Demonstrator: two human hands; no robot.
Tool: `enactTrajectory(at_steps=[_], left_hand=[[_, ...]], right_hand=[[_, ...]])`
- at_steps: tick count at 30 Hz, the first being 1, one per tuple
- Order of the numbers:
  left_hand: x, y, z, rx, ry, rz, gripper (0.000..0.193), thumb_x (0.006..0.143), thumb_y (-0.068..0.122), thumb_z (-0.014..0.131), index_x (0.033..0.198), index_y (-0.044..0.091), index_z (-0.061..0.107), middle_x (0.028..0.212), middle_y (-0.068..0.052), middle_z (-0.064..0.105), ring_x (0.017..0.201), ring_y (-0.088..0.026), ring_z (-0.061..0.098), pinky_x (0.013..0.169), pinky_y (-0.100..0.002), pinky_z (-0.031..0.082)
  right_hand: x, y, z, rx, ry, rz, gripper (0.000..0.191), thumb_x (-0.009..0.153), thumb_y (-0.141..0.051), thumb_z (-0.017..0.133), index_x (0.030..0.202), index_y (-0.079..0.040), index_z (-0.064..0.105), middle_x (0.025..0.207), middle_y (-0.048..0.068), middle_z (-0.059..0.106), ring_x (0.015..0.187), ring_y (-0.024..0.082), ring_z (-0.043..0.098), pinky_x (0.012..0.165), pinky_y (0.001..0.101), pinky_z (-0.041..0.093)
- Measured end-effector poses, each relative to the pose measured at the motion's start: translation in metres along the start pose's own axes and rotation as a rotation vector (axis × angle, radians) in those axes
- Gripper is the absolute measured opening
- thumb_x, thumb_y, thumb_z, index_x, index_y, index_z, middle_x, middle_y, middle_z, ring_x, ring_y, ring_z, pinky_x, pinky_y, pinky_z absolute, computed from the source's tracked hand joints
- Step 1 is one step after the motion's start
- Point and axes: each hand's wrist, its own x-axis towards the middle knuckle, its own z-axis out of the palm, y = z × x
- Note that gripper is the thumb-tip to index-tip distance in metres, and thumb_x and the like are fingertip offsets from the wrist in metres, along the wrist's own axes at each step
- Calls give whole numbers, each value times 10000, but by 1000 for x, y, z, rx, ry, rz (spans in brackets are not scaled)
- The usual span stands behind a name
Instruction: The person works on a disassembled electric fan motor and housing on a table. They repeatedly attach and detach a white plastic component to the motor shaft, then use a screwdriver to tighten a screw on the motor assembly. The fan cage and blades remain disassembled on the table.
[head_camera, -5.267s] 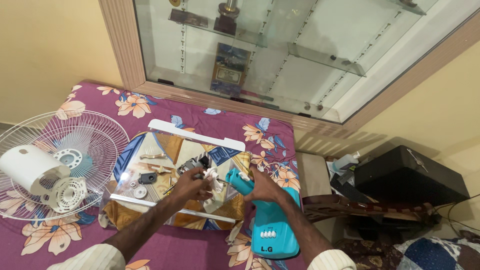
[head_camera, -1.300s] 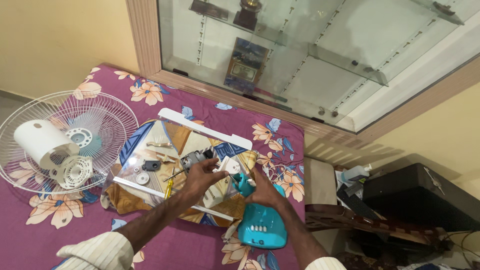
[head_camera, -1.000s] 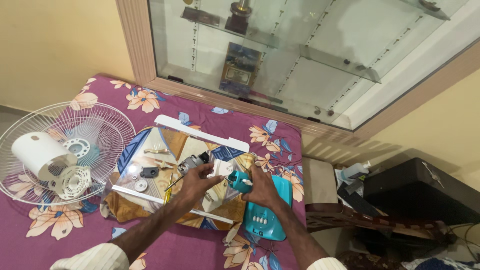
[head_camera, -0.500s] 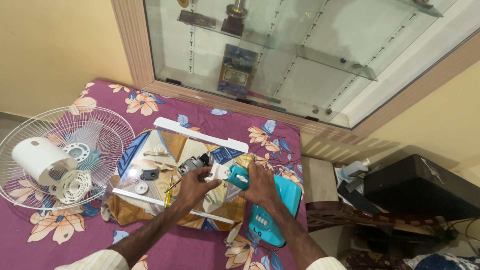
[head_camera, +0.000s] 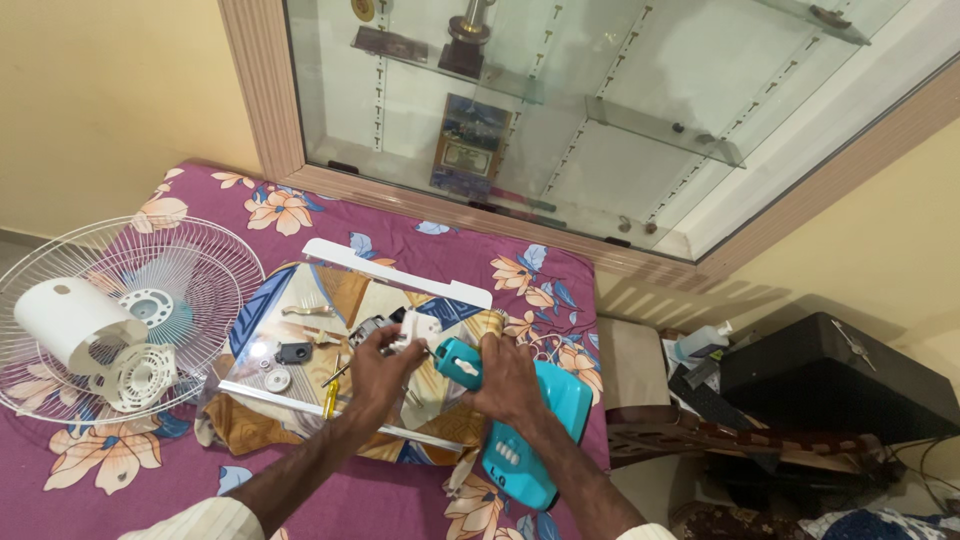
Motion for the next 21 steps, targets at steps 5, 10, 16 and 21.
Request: enactTrajectory(at_steps=[5,10,16,21], left_hand=[[11,-2,-8,353,122,70,601,781,214,851,1260,-60,614,1147,-205,719,937,-256,740,752,-322,618],[16,6,-10,421,46,-7,619,786,256,866,1239,-88,624,1215,-239,554,892,-266,734,665,-337,695],[5,27,-5,373,-66,-97,808,794,349,830,1397,-34,452,1004,-162,597,636,-253,749,503,-348,662],[-3,32,-5,473,-222,-137,820,833,508,780,1512,98,574,755,-188,691,518,-223,675,454,-322,570]], right_hand=[[-3,-1,-10,40,-35,-12,691,545,-315,918,1018,-36,498,949,176,648,939,355,645,831,499,443],[-6,2,-15,42,-36,-44,685,546,-307,917,1017,-34,500,930,175,648,909,359,652,803,497,455],[-5,4,-13,-2,9,-82,695,556,-311,929,1032,-28,508,928,177,642,921,365,641,788,509,443],[-3,6,-8,-1,-2,-49,690,576,-333,935,1035,-34,515,937,171,643,939,358,635,794,514,431]])
